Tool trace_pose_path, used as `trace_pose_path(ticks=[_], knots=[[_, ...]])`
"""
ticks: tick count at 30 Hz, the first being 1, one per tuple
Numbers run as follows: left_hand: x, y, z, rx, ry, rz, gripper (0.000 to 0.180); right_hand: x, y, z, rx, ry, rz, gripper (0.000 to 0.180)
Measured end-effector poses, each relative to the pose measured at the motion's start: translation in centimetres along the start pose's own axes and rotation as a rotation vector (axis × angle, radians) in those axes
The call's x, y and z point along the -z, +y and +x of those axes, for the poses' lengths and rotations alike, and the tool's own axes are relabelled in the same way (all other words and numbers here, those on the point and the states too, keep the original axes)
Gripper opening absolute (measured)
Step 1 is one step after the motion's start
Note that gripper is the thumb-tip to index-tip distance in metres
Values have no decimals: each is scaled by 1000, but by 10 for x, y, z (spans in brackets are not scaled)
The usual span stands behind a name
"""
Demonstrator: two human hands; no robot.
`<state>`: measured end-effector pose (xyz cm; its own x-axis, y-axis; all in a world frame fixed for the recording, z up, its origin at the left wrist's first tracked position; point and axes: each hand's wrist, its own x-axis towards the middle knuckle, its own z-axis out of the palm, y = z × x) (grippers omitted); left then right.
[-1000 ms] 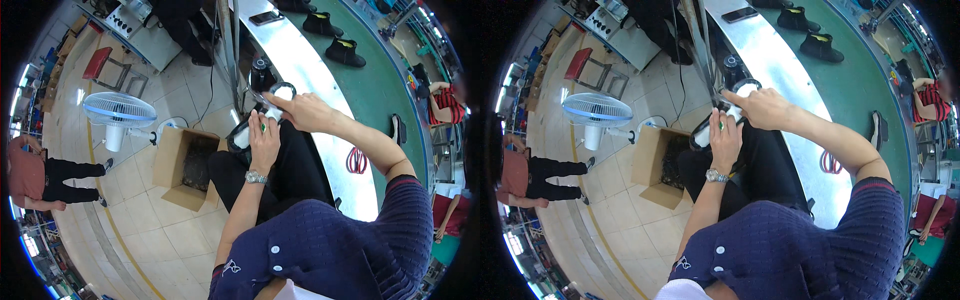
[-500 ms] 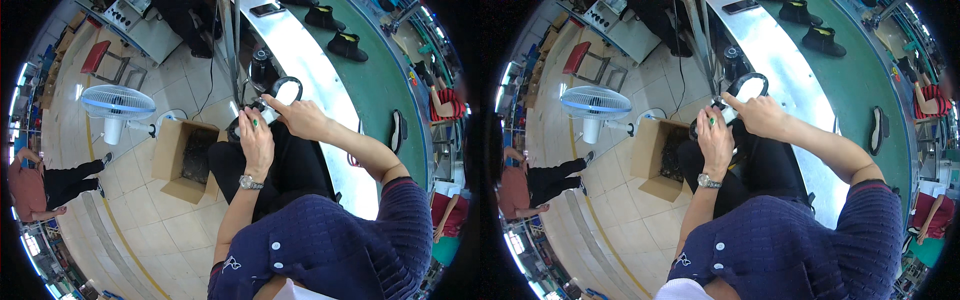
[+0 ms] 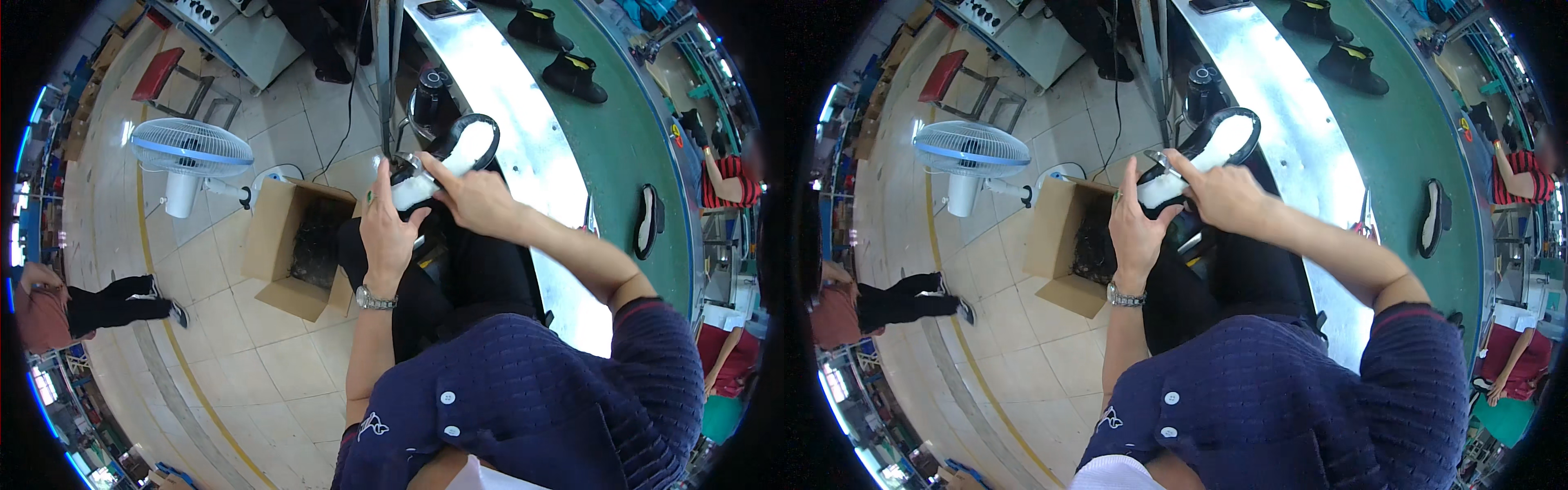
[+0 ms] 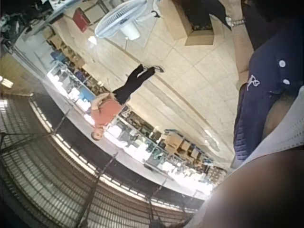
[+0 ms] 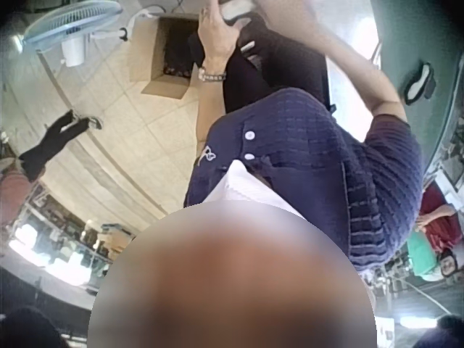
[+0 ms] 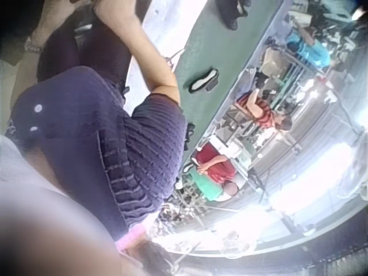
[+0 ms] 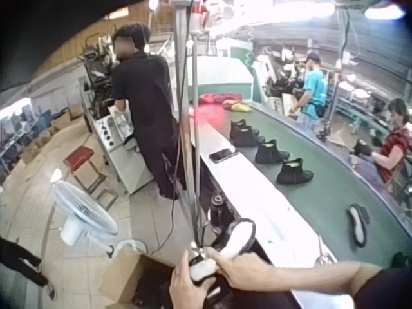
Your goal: Trimming the excess material from a shoe upper and sole using scissors and pliers.
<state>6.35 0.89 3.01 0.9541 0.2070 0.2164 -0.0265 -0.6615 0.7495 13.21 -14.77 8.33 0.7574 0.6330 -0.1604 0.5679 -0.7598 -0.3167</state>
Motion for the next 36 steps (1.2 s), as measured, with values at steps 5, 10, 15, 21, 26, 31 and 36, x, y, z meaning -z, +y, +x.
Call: trace_pose_path(ticks=[5,10,15,21,26,31,36], knots=[[12,-9,4,-57,-118,-173,103,31,41,25,34,151,-58,54],[14,-7,-52,54,-17,-146,116,34,33,-18,-161,-167,-112,48],[19,-1,-100,319,-7,-100,59,30,-7,-54,-89,-322,486,56],[51,-25,-96,232,87,104,28,39,-52,-23,81,-710,274,59],[49,-22,-111,219,-67,-53,26,40,-75,-12,241,-829,67,57],[52,-25,-106,463,-273,-407,46,15,-52,-33,291,-665,35,62],[11,-48,-90,914,-314,-1781,79,-8,-41,-58,227,-490,221,66]])
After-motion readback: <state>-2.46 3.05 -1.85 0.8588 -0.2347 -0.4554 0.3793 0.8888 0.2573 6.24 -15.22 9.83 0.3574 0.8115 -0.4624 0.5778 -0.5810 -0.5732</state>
